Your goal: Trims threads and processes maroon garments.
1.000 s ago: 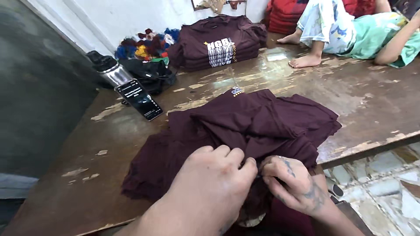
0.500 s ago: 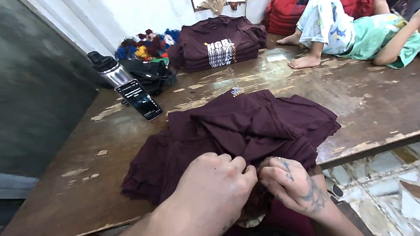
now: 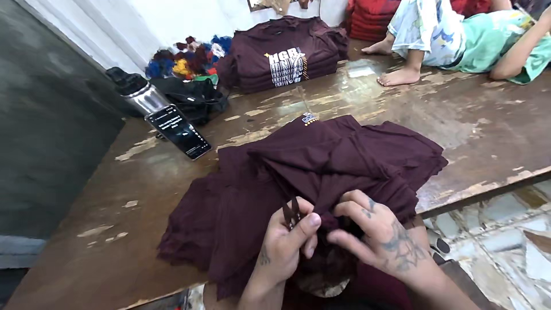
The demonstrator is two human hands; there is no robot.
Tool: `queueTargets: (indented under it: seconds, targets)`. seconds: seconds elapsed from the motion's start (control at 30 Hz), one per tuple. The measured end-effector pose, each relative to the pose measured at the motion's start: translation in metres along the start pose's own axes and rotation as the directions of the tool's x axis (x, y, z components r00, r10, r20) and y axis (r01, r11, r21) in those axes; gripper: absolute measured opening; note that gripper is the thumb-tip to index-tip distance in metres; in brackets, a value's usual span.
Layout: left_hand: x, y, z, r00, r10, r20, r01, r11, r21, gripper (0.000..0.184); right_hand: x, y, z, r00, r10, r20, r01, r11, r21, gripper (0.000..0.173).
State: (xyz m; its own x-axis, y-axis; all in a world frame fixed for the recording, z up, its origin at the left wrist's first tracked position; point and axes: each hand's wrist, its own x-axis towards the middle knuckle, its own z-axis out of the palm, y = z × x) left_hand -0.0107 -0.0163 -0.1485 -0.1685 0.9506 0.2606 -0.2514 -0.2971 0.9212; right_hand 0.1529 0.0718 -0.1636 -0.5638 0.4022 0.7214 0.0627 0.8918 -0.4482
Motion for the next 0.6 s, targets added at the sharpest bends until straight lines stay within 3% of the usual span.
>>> queueTargets:
  seconds: [0.03,0.1,0.23,0.3,0.4,0.43,0.5,0.53,0.57,0.6]
  targets:
    - [0.0,-0.002,-0.002,1.0,-0.009,-0.001,0.009,0.998,-0.065,0.006,-0.001,0.001,-0.001,1.0,-0.027,0.008,0.027,1.0,0.01,0.029]
    - [-0.002,-0.004,-0.007,0.999,-0.038,0.01,0.039,0.988,-0.151,0.009,-0.004,0.005,-0.012,0.997,-0.064,0.046,0.06,0.994,0.094,0.02]
    - [-0.007,-0.002,-0.012,0.996,-0.073,0.057,0.08,0.988,-0.135,0.011,-0.011,0.009,-0.015,0.995,-0.088,0.049,0.078,0.982,0.171,0.022]
    - [-0.006,0.0,-0.013,0.995,-0.083,0.054,0.089,0.989,-0.115,0.01,-0.011,0.005,-0.011,0.998,-0.057,0.011,0.055,0.989,0.137,0.021]
    - [-0.006,0.0,-0.013,0.993,-0.099,0.064,0.106,0.987,-0.124,0.008,-0.008,-0.001,-0.006,1.0,0.018,-0.011,-0.017,0.999,0.032,0.04]
    - [-0.006,0.0,-0.013,0.993,-0.101,0.06,0.107,0.988,-0.11,0.008,-0.007,-0.002,-0.004,1.0,0.011,-0.017,-0.011,1.0,0.008,0.036]
    - [-0.005,0.003,-0.014,0.997,-0.073,0.031,0.072,0.997,0.029,0.009,-0.006,-0.001,-0.004,0.999,-0.038,-0.006,0.038,0.999,0.018,0.021]
    - [-0.005,0.007,-0.015,0.999,-0.028,0.017,0.024,0.978,0.207,0.013,-0.007,0.0,-0.008,0.998,-0.059,0.006,0.059,0.997,0.043,0.02]
    - [-0.005,0.011,-0.017,0.999,0.04,0.024,-0.047,0.887,0.459,0.016,-0.009,0.001,-0.012,0.997,-0.071,0.015,0.07,0.995,0.07,0.02]
    - [-0.005,0.016,-0.017,0.992,0.107,0.065,-0.122,0.711,0.692,0.018,-0.012,0.001,-0.014,0.997,-0.077,0.018,0.075,0.993,0.093,0.021]
